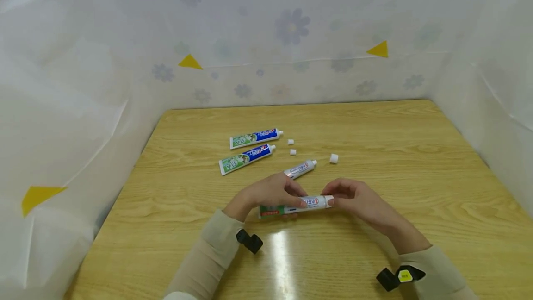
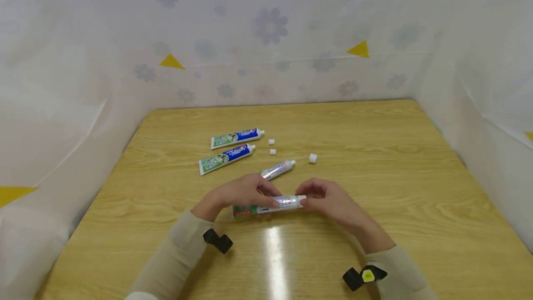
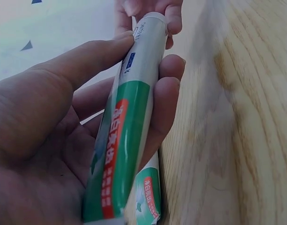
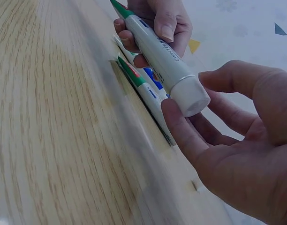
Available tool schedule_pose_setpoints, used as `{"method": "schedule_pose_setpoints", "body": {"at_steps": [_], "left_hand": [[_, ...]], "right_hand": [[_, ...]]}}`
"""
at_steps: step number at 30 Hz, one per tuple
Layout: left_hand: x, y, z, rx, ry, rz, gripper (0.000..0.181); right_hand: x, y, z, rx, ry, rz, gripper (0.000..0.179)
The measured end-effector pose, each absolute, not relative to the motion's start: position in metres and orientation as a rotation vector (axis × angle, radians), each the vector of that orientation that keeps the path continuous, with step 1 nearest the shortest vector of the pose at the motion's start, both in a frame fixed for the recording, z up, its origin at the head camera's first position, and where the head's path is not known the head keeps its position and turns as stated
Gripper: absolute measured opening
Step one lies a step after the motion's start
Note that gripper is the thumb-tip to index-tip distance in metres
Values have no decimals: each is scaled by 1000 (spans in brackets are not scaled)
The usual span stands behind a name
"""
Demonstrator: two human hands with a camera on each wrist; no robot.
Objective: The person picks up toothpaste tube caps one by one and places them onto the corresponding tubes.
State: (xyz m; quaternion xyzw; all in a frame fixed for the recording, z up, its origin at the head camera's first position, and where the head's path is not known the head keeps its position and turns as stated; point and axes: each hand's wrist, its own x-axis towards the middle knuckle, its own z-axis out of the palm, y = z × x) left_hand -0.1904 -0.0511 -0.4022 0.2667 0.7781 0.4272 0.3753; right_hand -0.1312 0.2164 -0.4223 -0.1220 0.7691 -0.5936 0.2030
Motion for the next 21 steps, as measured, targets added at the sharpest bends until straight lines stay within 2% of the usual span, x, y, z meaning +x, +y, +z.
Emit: {"method": "schedule_pose_setpoints", "body": {"at_steps": [8, 21], "left_hand": [[-190, -52, -403, 696, 1996, 1101, 26], [-188, -51, -401, 729, 2056, 1076, 28]], "right_hand": [[-132, 214, -424, -347, 2159, -1664, 29], [-132, 214, -424, -212, 1999, -1747, 44]]}}
